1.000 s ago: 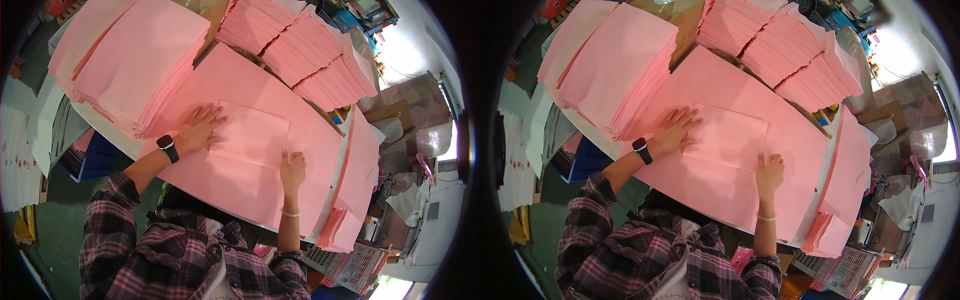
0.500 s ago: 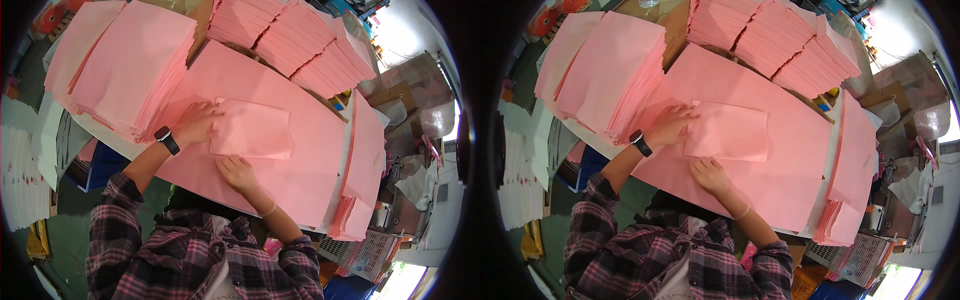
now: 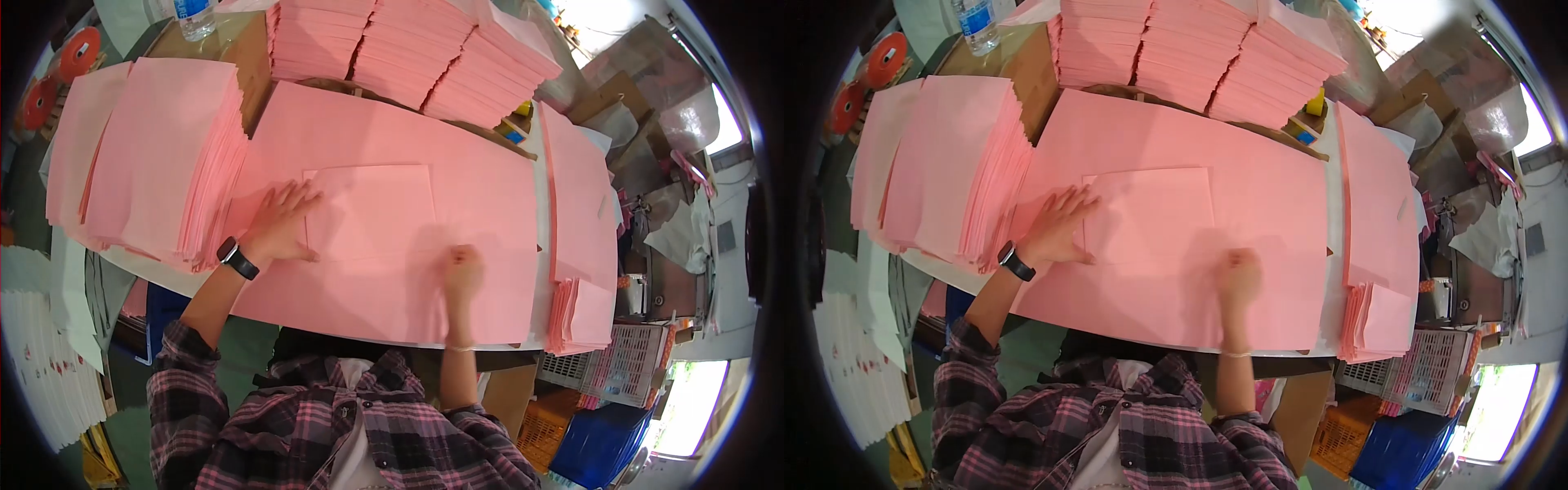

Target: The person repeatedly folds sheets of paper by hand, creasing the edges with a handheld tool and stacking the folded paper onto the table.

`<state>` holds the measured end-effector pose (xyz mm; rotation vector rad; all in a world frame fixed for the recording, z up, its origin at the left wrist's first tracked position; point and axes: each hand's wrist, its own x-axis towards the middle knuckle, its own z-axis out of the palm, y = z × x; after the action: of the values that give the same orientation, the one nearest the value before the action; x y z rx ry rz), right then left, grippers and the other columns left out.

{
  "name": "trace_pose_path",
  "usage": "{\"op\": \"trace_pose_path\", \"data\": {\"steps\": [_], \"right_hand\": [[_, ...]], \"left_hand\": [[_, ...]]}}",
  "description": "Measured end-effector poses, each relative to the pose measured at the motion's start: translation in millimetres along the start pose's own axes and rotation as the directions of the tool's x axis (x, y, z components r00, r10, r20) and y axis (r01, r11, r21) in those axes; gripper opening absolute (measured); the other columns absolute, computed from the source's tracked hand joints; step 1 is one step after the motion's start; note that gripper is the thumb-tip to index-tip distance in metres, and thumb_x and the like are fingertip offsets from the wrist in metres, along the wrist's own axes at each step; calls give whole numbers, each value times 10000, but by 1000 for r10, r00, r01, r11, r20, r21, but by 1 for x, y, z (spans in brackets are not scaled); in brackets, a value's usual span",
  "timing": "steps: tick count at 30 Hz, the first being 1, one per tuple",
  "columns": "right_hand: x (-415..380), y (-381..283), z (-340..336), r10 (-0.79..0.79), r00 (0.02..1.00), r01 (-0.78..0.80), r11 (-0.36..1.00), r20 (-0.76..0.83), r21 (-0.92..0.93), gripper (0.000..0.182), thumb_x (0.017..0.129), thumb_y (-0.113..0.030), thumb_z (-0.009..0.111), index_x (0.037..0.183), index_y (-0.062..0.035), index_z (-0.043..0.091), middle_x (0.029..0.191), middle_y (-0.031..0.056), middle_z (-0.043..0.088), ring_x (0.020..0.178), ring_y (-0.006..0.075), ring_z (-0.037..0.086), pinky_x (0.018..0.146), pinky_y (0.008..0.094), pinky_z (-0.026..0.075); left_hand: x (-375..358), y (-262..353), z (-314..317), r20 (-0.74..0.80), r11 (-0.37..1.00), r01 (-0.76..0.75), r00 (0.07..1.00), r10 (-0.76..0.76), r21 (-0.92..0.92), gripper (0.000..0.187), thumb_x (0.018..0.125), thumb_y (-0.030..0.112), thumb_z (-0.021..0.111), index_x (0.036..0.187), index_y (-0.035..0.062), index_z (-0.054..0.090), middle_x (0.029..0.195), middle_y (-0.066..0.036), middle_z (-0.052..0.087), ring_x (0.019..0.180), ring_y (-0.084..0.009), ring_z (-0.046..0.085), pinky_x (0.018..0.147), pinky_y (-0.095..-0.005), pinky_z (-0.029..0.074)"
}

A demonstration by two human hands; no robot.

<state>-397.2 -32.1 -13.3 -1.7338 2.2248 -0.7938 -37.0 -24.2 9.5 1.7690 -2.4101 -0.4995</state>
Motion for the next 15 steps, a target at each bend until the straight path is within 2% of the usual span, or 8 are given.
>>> {"op": "trace_pose_path", "data": {"steps": [2,5,6,8,10,12,14,15], "right_hand": [[12,23,-13,46,986,-76,979,-157,-187,138,859,-173,609,892,-51,665,839,127,645,712,296,638,620,377,499],[14,15,-33,-339,932,344,939,-131,17,176,844,-163,612,985,-62,643,909,113,639,731,284,644,621,398,511],[10,8,-33,-337,932,342,939,-134,21,176,844,-163,612,985,-62,643,909,113,639,731,284,644,621,398,511],[5,-16,-22,-572,723,644,761,387,-80,250,849,-133,592,1092,-80,598,971,98,640,724,282,649,609,409,527],[10,-24,-20,-639,667,702,712,383,-35,273,851,-136,588,1119,-85,588,983,97,639,724,285,651,602,405,530],[16,-34,-15,-759,526,809,586,384,49,319,855,-142,581,1171,-96,567,1009,96,638,725,293,653,588,399,535],[21,-31,-8,-766,490,848,529,416,-25,334,858,-156,583,1184,-91,558,962,102,631,741,294,659,590,403,536],[24,-29,-4,-762,464,876,472,452,-104,350,860,-170,585,1198,-86,549,916,107,624,756,295,664,593,408,537]], "left_hand": [[-1,2,1,10,1000,-4,1000,4,-2,1185,540,504,868,1516,159,291,1585,-159,212,1454,-387,191,1146,-586,186],[-2,5,-1,-44,1000,-5,999,5,-7,1009,617,417,849,1465,136,379,1554,-163,280,1425,-387,254,1143,-543,234],[-5,10,6,-44,1000,-6,999,6,-2,1009,617,417,849,1465,136,379,1554,-163,280,1425,-387,254,1143,-543,234],[-7,26,24,-327,982,-56,945,-7,-181,768,698,293,803,1362,80,480,1426,-175,446,1345,-381,379,1118,-482,309],[-27,53,38,-428,890,-170,903,-31,-422,495,796,176,713,1241,33,549,1219,-136,599,1174,-325,555,1028,-394,430],[-46,74,58,28,451,82,992,-125,-889,351,891,174,656,1199,30,567,1096,-94,652,1035,-246,641,930,-330,500],[-57,88,65,367,-146,363,930,2,-920,235,972,190,582,1158,46,586,1068,-78,661,981,-182,657,874,-281,523],[-59,91,68,359,-143,352,933,-26,-925,235,972,190,582,1158,46,586,1068,-78,661,981,-182,657,874,-281,523]]}}
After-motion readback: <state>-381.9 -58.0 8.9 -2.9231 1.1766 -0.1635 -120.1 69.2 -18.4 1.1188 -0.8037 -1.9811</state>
